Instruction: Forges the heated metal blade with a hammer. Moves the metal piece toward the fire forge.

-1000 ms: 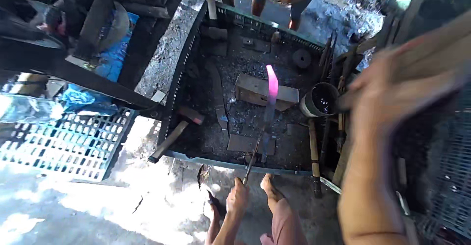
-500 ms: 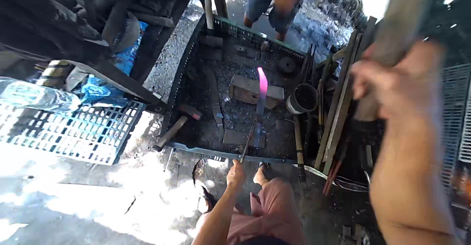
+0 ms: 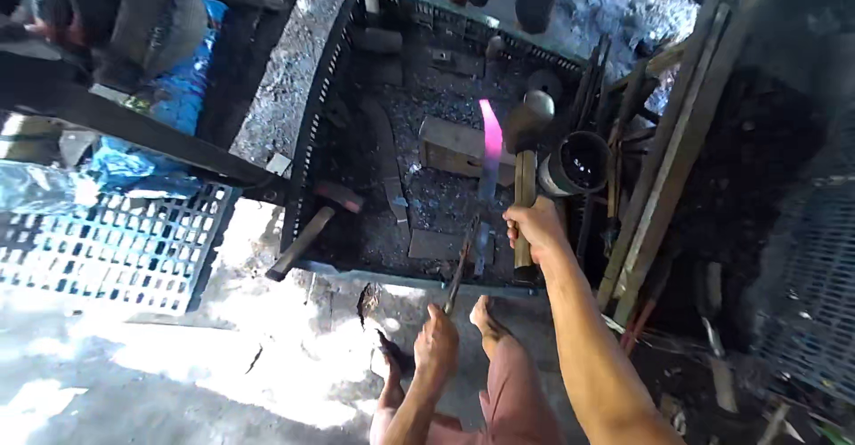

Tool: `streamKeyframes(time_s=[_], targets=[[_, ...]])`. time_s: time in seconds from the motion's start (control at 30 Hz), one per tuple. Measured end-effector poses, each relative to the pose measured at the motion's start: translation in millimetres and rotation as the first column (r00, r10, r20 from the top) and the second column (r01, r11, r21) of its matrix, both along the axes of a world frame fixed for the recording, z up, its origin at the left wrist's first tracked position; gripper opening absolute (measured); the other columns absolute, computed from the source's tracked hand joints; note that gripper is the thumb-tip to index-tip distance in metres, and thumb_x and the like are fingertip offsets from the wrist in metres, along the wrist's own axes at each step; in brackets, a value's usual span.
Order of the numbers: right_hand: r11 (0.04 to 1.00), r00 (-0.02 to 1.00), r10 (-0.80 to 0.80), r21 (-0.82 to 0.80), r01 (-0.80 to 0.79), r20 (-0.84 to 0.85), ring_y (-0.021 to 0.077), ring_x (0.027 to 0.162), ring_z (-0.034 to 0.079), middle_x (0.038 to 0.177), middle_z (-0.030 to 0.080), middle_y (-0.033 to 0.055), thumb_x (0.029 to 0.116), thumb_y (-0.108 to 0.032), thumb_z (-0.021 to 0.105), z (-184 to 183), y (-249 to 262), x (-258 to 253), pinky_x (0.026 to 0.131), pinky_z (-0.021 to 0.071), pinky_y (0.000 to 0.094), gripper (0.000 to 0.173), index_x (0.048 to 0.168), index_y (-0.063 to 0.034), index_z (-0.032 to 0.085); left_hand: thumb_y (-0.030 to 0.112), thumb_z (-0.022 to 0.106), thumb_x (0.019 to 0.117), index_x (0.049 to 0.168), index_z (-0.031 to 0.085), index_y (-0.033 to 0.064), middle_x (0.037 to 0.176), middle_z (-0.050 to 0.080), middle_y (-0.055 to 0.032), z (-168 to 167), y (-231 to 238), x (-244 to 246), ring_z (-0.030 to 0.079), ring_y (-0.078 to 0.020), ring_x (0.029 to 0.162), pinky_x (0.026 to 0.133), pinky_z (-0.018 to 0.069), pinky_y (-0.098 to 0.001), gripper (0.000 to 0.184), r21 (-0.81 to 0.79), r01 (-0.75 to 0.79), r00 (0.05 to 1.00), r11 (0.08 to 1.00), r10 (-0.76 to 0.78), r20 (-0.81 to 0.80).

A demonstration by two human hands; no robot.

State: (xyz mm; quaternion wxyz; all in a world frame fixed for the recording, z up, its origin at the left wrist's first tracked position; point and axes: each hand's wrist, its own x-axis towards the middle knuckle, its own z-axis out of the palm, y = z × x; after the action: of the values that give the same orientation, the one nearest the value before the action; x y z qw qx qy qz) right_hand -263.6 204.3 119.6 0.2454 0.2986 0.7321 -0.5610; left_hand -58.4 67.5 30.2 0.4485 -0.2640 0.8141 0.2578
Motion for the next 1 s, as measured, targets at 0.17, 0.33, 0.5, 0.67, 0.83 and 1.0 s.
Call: streamKeyframes(time_s=[0.17,0.33,0.5,0.67,0.83,1.0], targets=[[0.995,0.978,0.074,0.076,-0.060,-0.194,0.0181,0.047,0.057,0.065,0.057,0.0090,0.0891,-0.003,0.068,141.1,18.0,80.6,0.045,0.0544,0.0334,0.029,0.115,-0.0001,0.055,0.024,0.054,0.1007,0.148,0.040,0.0063,0.120,0.070,-0.0194,-24.1,-18.2,-2.1,0.072,-0.0370,0.107,0.085,0.0600,-0.0558,0.052,0.014,0.009,0.999,1.000,-0.008,-0.051],[0.986,0.948,0.070,0.167,-0.018,-0.310,0.0188,0.044,0.058,0.066,0.058,0.0068,0.0839,-0.007,0.068,192.5,39.2,114.0,0.041,0.0550,0.0331,0.037,0.117,0.0003,0.052,0.029,0.057,0.0995,0.147,0.041,0.0080,0.119,0.070,-0.0188,-43.7,-27.8,-0.9,0.073,-0.0360,0.106,0.085,0.0604,-0.0556,0.055,0.018,-0.007,0.999,1.000,0.008,-0.037],[0.999,0.969,0.044,0.025,-0.039,-0.243,0.0188,0.044,0.057,0.061,0.056,0.0071,0.0856,-0.001,0.065,110.4,32.8,23.2,0.043,0.0544,0.0347,0.029,0.111,-0.0006,0.052,0.031,0.057,0.0999,0.144,0.045,0.0102,0.110,0.073,-0.0186,-58.3,-20.6,0.2,0.074,-0.0370,0.099,0.082,0.0603,-0.0577,0.050,0.018,-0.058,0.998,0.998,0.058,-0.006],[0.975,0.993,0.112,-0.198,-0.105,0.028,0.0149,0.047,0.052,0.066,0.054,0.0044,0.0895,-0.012,0.065,-66.3,30.8,-76.0,0.044,0.0503,0.0329,0.027,0.114,-0.0074,0.055,0.030,0.057,0.0992,0.138,0.051,0.0116,0.102,0.074,-0.0177,-79.2,-17.8,6.3,0.074,-0.0372,0.094,0.079,0.0592,-0.0593,0.043,-0.016,-0.093,0.995,0.995,0.093,-0.019],[0.985,0.973,0.098,-0.159,-0.065,0.211,0.0182,0.050,0.058,0.071,0.057,0.0084,0.0960,-0.013,0.067,-93.9,88.2,-37.2,0.047,0.0559,0.0357,0.034,0.123,-0.0031,0.049,0.031,0.058,0.0986,0.138,0.050,0.0103,0.107,0.073,-0.0188,-45.7,-13.5,-14.9,0.074,-0.0378,0.098,0.082,0.0589,-0.0600,0.046,-0.042,-0.067,0.998,0.997,0.067,-0.007],[0.917,0.968,0.107,0.354,-0.185,0.229,0.0234,0.061,0.064,0.089,0.064,0.0150,0.0793,-0.008,0.077,-78.1,116.6,-24.4,0.053,0.0570,0.0415,0.058,0.131,-0.0030,0.052,0.030,0.050,0.1034,0.142,0.047,0.0105,0.116,0.072,-0.0193,-44.8,-13.5,-26.2,0.073,-0.0373,0.106,0.085,0.0593,-0.0584,0.043,-0.076,-0.059,0.998,0.995,0.058,-0.023]])
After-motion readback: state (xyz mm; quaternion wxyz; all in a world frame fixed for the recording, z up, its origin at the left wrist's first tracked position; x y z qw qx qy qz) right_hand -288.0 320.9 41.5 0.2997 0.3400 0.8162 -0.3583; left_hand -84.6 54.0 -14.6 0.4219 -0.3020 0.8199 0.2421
